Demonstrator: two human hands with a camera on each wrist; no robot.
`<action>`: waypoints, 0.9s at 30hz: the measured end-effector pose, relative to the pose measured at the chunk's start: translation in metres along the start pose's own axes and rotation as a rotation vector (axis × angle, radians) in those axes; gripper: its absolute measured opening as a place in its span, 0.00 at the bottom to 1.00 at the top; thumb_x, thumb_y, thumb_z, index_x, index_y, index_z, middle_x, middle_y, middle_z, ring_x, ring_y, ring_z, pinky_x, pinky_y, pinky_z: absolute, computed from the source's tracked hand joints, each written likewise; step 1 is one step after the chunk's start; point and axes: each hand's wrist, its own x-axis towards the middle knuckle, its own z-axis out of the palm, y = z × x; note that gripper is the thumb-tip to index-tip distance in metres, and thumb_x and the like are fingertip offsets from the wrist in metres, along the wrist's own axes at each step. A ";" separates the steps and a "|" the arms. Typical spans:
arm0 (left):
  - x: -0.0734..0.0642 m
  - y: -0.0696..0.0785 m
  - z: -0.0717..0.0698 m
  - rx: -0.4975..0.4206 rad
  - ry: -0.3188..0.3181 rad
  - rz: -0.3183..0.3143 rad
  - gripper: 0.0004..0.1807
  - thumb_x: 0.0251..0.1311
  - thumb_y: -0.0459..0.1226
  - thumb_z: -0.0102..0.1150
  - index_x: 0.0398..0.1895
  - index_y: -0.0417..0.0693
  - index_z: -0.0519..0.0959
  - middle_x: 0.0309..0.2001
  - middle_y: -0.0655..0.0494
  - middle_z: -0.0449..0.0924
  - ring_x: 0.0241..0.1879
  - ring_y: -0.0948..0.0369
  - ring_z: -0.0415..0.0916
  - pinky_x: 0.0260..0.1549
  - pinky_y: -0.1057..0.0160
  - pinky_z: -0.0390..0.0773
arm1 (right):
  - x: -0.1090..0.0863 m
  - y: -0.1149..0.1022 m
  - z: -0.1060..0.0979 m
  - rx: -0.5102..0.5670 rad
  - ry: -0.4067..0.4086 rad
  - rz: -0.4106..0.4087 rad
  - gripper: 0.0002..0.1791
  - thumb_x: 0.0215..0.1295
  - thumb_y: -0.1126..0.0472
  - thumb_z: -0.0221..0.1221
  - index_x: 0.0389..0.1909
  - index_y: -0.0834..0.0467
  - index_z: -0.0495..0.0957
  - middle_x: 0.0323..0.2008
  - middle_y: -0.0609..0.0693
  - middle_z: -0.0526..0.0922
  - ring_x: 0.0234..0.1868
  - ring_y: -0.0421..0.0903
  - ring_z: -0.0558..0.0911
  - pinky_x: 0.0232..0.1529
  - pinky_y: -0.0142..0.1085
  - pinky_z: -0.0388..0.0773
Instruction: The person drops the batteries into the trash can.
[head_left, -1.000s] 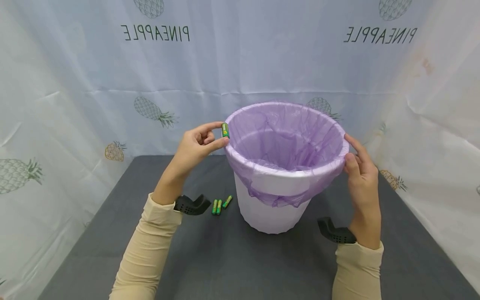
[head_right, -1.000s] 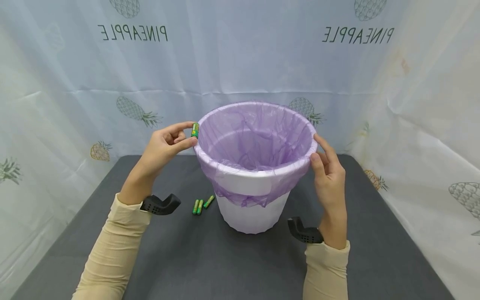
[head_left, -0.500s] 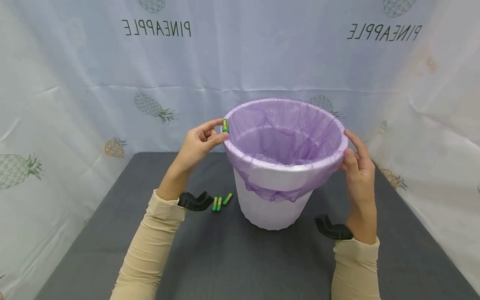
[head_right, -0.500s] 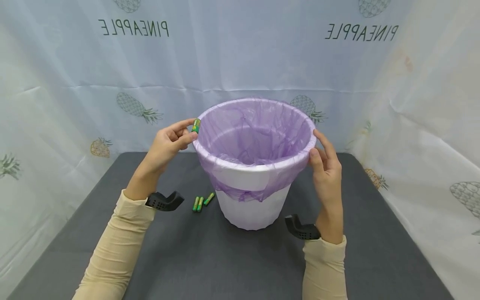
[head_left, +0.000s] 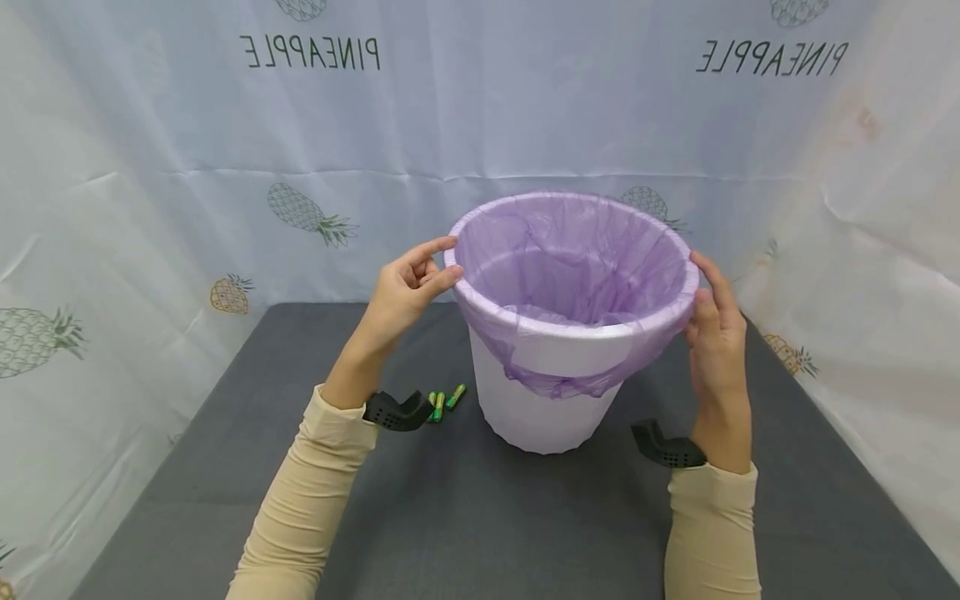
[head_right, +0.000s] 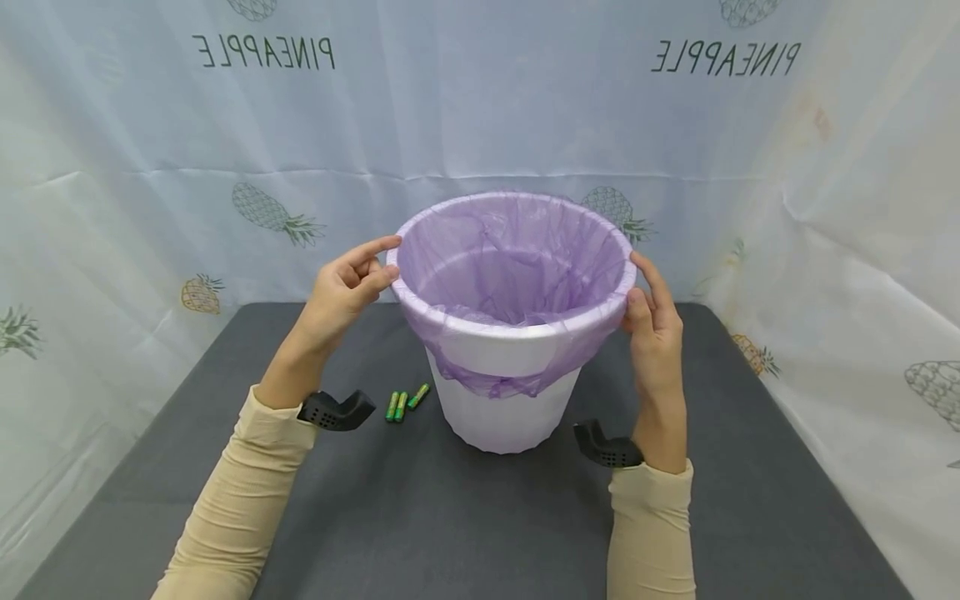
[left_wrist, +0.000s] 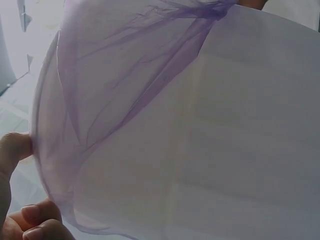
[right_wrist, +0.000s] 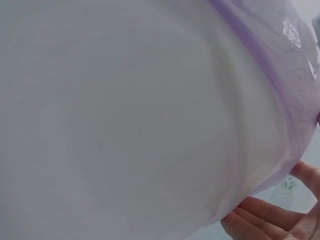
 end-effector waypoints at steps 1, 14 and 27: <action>0.000 0.000 0.000 -0.004 0.000 0.003 0.26 0.63 0.35 0.58 0.66 0.44 0.70 0.22 0.66 0.58 0.24 0.69 0.54 0.30 0.71 0.60 | 0.000 0.000 0.000 -0.004 0.002 0.001 0.21 0.73 0.62 0.50 0.65 0.58 0.70 0.39 0.47 0.81 0.34 0.36 0.80 0.33 0.25 0.78; -0.010 -0.014 -0.007 -0.096 0.063 0.166 0.23 0.62 0.25 0.53 0.61 0.31 0.70 0.21 0.65 0.57 0.22 0.69 0.52 0.26 0.71 0.56 | 0.001 0.000 0.003 -0.001 0.029 -0.011 0.21 0.72 0.61 0.51 0.64 0.58 0.71 0.36 0.46 0.80 0.31 0.35 0.77 0.30 0.25 0.76; -0.033 -0.043 -0.023 -0.028 0.087 0.134 0.19 0.64 0.27 0.53 0.58 0.33 0.73 0.22 0.67 0.64 0.19 0.68 0.51 0.24 0.67 0.54 | -0.002 -0.001 0.005 -0.034 0.064 0.039 0.22 0.71 0.59 0.52 0.65 0.56 0.70 0.38 0.45 0.79 0.33 0.35 0.76 0.32 0.24 0.75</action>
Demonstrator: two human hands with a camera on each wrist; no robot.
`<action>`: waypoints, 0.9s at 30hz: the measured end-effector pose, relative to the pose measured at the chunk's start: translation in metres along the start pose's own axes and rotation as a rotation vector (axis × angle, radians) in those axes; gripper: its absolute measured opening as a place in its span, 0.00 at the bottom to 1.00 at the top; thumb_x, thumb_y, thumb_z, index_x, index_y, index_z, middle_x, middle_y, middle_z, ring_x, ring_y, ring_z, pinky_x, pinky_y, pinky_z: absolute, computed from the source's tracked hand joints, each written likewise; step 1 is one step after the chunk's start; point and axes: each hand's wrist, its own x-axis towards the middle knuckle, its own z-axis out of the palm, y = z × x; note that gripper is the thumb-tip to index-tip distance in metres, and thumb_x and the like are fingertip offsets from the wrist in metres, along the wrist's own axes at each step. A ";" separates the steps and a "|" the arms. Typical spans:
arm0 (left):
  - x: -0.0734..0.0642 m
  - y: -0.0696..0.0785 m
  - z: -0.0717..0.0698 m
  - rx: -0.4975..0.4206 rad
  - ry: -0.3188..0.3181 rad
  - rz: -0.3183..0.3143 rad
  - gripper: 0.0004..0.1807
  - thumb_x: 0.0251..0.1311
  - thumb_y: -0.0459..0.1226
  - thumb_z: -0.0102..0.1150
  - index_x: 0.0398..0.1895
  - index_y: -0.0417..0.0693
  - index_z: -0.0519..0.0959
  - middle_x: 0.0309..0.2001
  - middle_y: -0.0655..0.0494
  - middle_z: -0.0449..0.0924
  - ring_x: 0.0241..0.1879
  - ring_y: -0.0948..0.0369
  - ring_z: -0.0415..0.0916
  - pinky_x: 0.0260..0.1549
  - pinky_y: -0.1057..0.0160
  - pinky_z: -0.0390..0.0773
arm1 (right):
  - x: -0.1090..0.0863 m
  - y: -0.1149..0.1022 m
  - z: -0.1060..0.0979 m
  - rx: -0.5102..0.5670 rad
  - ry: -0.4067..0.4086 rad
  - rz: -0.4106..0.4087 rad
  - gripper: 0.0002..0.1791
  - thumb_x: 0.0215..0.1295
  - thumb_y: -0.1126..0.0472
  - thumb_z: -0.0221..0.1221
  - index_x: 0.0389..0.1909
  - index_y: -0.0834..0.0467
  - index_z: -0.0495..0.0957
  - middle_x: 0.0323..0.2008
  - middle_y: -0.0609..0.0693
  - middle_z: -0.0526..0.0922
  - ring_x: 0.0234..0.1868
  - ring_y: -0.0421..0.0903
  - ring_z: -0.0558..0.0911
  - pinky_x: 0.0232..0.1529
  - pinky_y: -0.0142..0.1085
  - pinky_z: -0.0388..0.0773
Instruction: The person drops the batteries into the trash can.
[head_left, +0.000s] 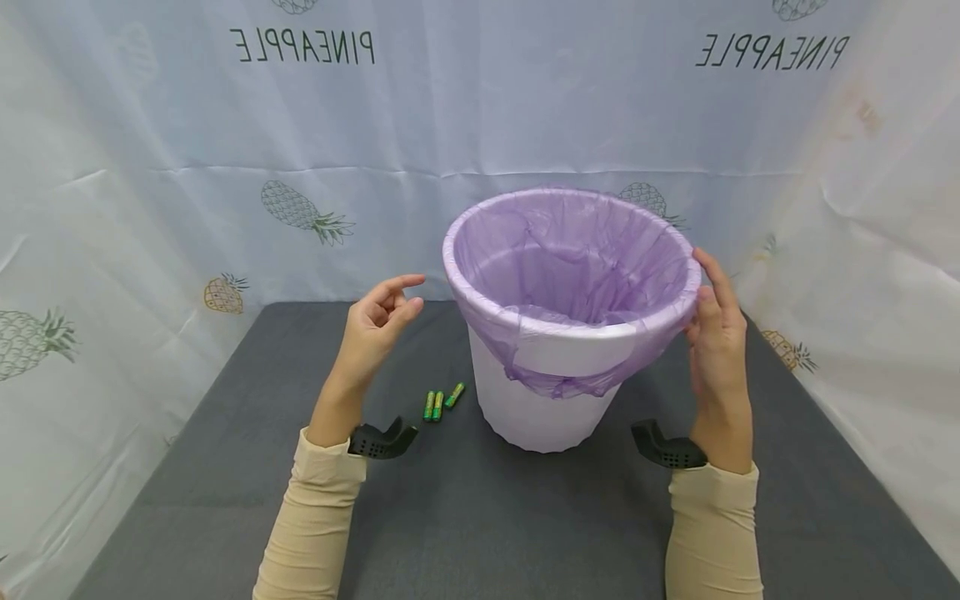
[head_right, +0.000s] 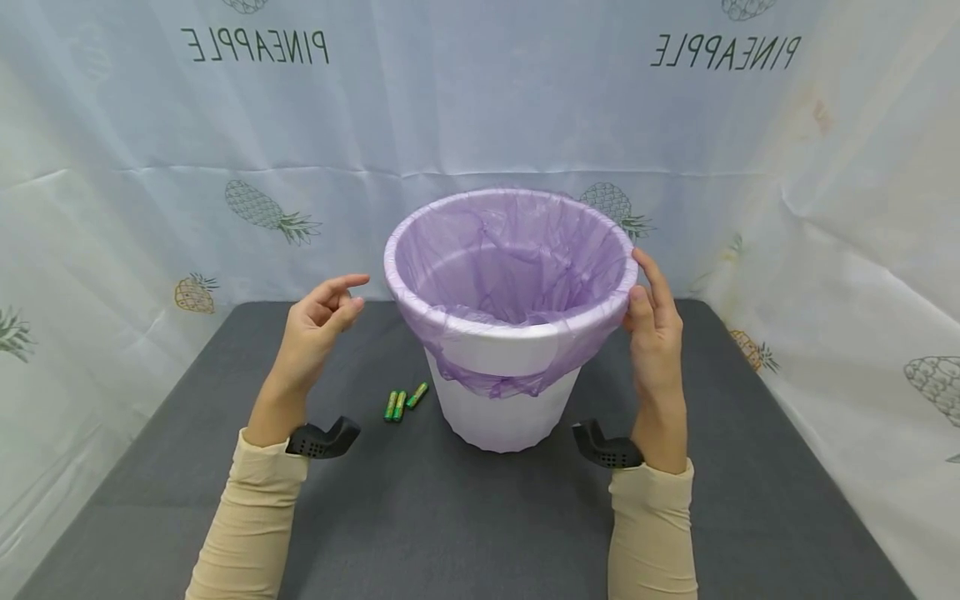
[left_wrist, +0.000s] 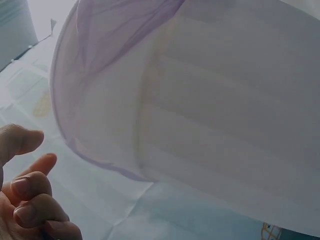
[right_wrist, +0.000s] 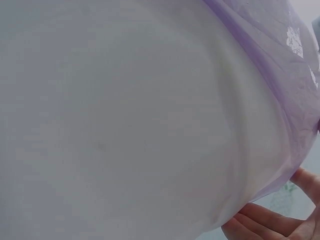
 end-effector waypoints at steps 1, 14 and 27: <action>-0.001 -0.002 -0.001 0.005 0.008 0.002 0.18 0.64 0.27 0.53 0.57 0.32 0.73 0.22 0.67 0.65 0.19 0.69 0.52 0.24 0.67 0.54 | 0.000 0.000 0.000 -0.009 0.008 0.002 0.23 0.71 0.59 0.53 0.65 0.56 0.70 0.38 0.45 0.79 0.33 0.35 0.76 0.32 0.24 0.75; -0.015 -0.026 -0.016 0.071 -0.028 -0.046 0.15 0.66 0.28 0.52 0.55 0.41 0.76 0.23 0.67 0.66 0.21 0.69 0.55 0.24 0.67 0.58 | 0.000 0.001 0.002 -0.040 0.042 0.013 0.24 0.70 0.57 0.54 0.65 0.56 0.70 0.38 0.44 0.79 0.33 0.35 0.76 0.32 0.23 0.75; -0.027 -0.050 -0.032 0.176 -0.106 -0.093 0.16 0.67 0.31 0.53 0.56 0.41 0.75 0.22 0.63 0.65 0.17 0.67 0.53 0.19 0.64 0.58 | 0.000 -0.001 0.002 0.001 0.045 0.026 0.24 0.71 0.57 0.54 0.66 0.56 0.69 0.34 0.44 0.77 0.30 0.35 0.74 0.30 0.23 0.73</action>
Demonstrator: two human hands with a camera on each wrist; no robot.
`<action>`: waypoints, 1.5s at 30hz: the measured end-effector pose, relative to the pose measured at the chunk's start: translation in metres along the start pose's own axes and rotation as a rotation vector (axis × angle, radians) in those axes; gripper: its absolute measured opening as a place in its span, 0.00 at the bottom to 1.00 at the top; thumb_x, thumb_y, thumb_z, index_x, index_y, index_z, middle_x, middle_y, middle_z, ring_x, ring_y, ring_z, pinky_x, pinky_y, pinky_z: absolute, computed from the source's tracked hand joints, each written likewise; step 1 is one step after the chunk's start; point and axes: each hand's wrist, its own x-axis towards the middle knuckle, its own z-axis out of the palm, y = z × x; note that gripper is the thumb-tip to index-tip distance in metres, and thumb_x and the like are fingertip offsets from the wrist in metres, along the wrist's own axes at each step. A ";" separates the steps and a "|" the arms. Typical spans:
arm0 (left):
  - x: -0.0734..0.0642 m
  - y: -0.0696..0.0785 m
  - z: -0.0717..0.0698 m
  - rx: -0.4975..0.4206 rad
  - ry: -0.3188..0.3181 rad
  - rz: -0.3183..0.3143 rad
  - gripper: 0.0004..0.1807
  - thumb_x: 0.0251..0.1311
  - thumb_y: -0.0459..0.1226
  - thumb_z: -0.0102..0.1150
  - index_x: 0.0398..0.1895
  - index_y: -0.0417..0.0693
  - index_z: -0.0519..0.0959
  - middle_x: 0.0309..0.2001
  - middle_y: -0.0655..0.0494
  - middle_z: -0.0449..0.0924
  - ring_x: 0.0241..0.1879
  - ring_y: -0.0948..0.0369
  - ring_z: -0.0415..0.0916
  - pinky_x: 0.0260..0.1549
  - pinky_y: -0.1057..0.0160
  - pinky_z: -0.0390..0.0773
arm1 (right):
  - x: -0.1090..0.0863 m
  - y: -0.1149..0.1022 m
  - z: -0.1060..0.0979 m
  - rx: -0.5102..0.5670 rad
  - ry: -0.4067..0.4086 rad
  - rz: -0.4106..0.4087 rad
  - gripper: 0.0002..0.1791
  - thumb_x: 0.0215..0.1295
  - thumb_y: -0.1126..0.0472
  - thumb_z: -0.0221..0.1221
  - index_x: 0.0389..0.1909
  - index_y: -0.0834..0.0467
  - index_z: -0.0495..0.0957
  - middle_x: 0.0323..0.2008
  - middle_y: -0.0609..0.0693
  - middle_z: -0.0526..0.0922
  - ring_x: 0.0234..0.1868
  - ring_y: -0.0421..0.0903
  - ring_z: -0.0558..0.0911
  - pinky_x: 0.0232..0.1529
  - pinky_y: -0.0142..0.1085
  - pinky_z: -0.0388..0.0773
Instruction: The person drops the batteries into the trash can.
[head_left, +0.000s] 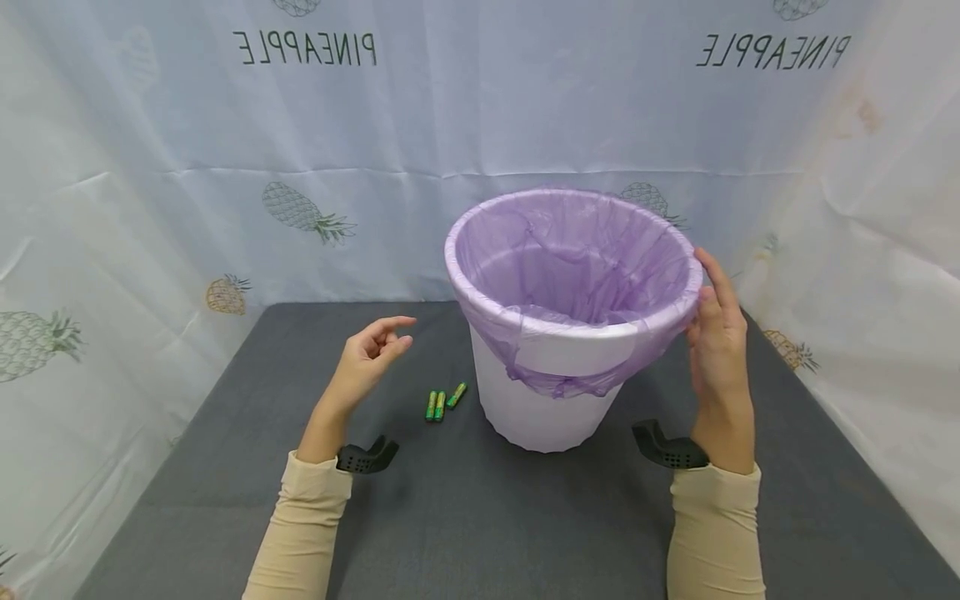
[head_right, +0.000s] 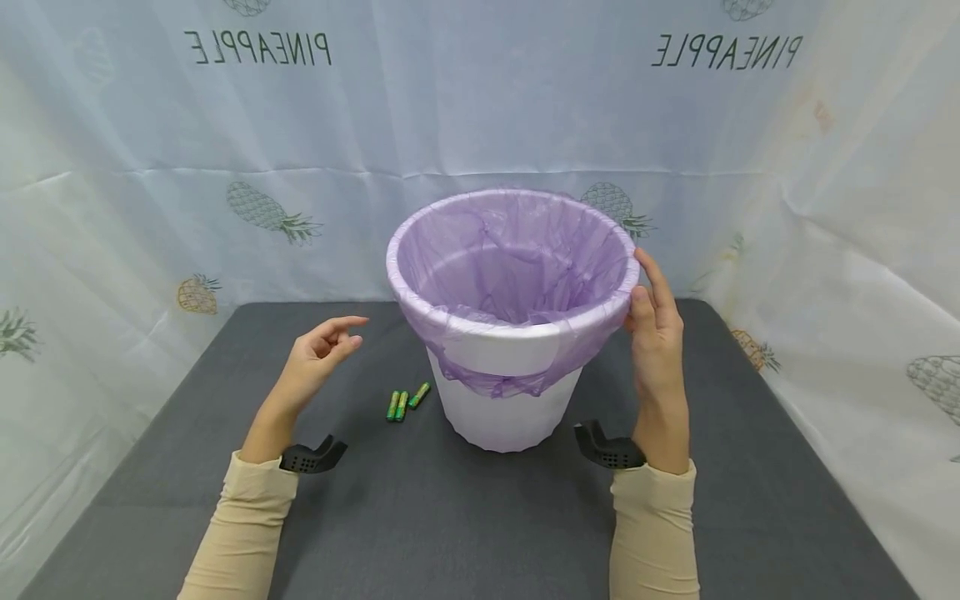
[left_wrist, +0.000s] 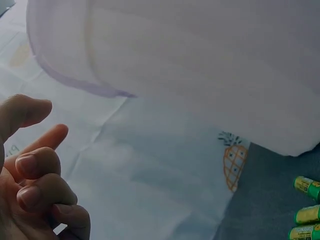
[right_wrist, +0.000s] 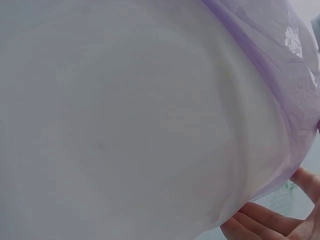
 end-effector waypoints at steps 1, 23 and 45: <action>0.000 -0.002 -0.001 0.000 -0.004 -0.005 0.16 0.67 0.32 0.53 0.56 0.41 0.75 0.22 0.62 0.65 0.17 0.67 0.53 0.19 0.64 0.58 | 0.000 0.000 0.000 0.020 -0.009 -0.003 0.24 0.71 0.58 0.54 0.66 0.56 0.69 0.34 0.44 0.78 0.30 0.35 0.74 0.31 0.23 0.73; -0.004 -0.047 -0.012 0.098 -0.264 -0.172 0.21 0.66 0.38 0.57 0.61 0.44 0.72 0.22 0.63 0.62 0.20 0.70 0.56 0.27 0.66 0.65 | -0.001 0.002 0.001 -0.029 0.064 0.026 0.26 0.71 0.55 0.54 0.68 0.56 0.67 0.39 0.44 0.77 0.35 0.35 0.75 0.37 0.24 0.74; -0.007 -0.083 -0.005 0.278 -0.478 -0.239 0.33 0.55 0.41 0.68 0.61 0.34 0.71 0.22 0.63 0.59 0.21 0.70 0.54 0.27 0.68 0.62 | -0.001 0.002 0.003 -0.008 0.051 0.030 0.27 0.71 0.55 0.53 0.69 0.57 0.65 0.55 0.47 0.77 0.48 0.36 0.79 0.49 0.24 0.76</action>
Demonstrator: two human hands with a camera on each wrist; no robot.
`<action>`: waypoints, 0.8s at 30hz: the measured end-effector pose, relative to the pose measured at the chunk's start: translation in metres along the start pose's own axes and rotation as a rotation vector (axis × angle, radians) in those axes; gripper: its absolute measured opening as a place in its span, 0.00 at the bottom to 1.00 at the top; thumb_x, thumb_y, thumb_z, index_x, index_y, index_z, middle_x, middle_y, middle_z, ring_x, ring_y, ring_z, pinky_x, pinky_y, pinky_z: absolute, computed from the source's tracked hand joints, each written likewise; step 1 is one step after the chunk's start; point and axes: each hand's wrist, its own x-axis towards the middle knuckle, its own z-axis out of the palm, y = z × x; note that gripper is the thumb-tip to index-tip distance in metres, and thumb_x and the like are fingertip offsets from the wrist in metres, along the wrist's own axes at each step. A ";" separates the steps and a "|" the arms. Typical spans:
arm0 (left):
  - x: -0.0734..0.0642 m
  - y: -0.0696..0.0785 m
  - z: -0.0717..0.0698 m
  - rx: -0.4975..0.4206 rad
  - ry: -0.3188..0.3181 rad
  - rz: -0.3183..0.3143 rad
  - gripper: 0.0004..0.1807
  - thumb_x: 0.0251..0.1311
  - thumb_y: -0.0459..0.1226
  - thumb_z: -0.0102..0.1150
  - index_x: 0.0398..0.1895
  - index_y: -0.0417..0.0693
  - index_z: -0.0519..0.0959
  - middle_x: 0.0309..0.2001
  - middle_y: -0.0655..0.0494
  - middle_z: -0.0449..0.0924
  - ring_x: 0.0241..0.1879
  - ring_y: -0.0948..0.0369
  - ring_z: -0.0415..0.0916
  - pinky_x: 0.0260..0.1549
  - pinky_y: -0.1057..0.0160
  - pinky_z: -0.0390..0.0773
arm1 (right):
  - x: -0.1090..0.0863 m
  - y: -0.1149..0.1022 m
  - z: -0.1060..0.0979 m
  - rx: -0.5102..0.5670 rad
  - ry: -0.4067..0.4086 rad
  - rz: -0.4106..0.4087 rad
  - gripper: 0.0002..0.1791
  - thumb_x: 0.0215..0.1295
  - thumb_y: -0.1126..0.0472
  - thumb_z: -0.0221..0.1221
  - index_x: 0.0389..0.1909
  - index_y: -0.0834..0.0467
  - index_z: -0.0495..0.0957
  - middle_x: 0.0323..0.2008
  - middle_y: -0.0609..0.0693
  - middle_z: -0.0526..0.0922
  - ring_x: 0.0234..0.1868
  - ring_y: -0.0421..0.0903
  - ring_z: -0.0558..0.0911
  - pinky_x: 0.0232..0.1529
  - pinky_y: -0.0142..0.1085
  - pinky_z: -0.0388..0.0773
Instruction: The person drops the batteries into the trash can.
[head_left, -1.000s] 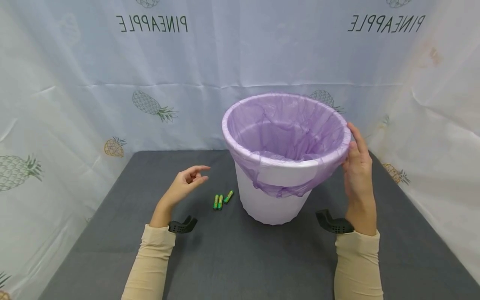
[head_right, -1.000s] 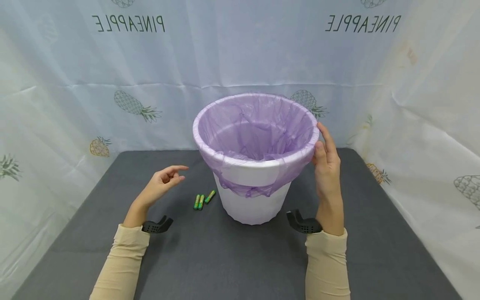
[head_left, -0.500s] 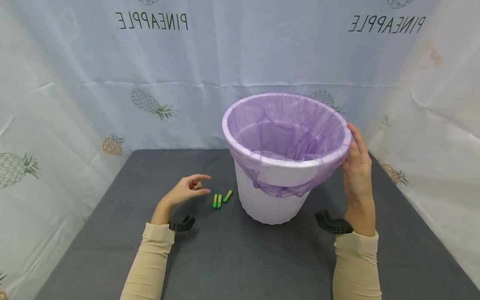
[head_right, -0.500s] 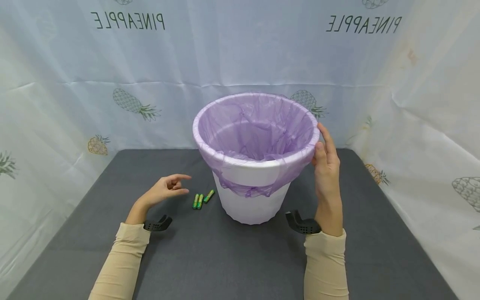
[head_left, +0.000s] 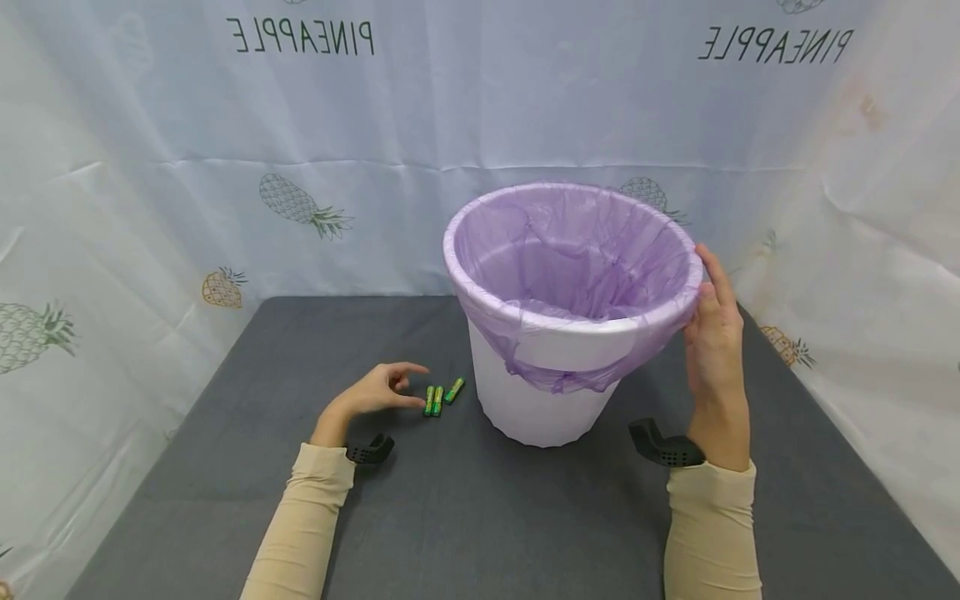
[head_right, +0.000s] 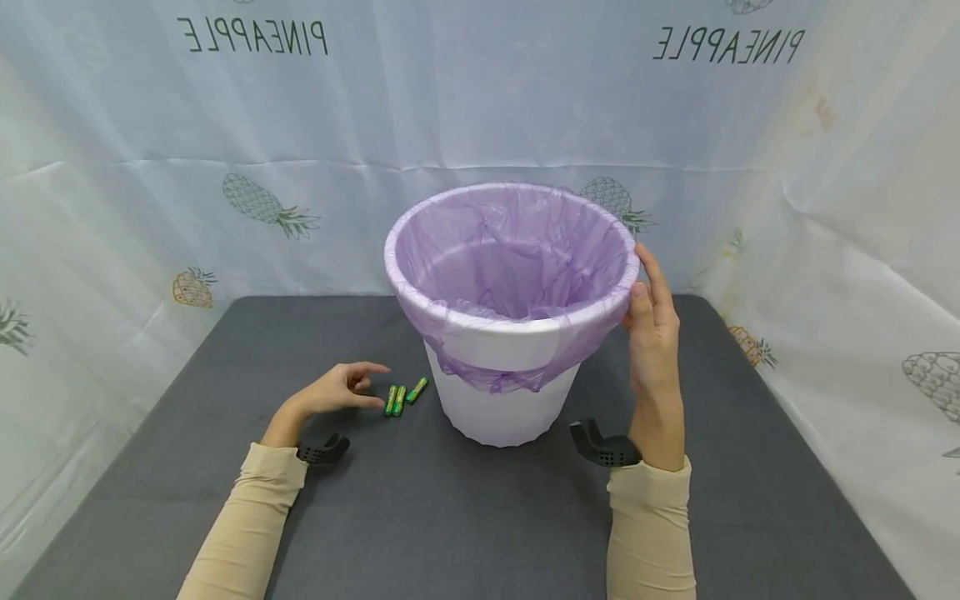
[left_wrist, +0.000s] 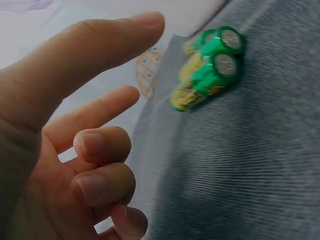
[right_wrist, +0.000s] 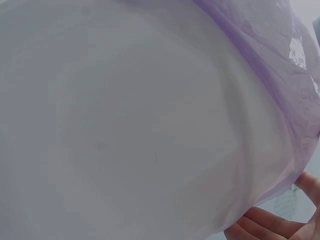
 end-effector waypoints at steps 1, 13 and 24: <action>0.001 0.000 0.001 -0.003 -0.014 -0.015 0.33 0.55 0.40 0.68 0.61 0.34 0.71 0.22 0.62 0.58 0.21 0.69 0.54 0.27 0.68 0.62 | 0.000 0.000 0.000 -0.011 0.006 0.000 0.27 0.71 0.54 0.53 0.69 0.57 0.65 0.54 0.47 0.77 0.47 0.36 0.79 0.48 0.24 0.76; -0.001 -0.003 0.009 0.062 -0.042 -0.120 0.33 0.52 0.41 0.71 0.61 0.40 0.73 0.23 0.61 0.59 0.22 0.67 0.55 0.28 0.69 0.61 | -0.001 -0.003 0.004 0.044 -0.035 0.006 0.27 0.72 0.56 0.53 0.69 0.57 0.65 0.53 0.46 0.78 0.46 0.36 0.78 0.47 0.25 0.76; 0.001 0.003 0.014 0.120 -0.039 -0.120 0.34 0.50 0.40 0.72 0.60 0.37 0.73 0.22 0.61 0.57 0.21 0.67 0.52 0.28 0.69 0.60 | -0.002 -0.004 0.003 0.034 -0.034 0.002 0.26 0.73 0.57 0.51 0.69 0.57 0.64 0.56 0.46 0.76 0.48 0.36 0.78 0.48 0.24 0.76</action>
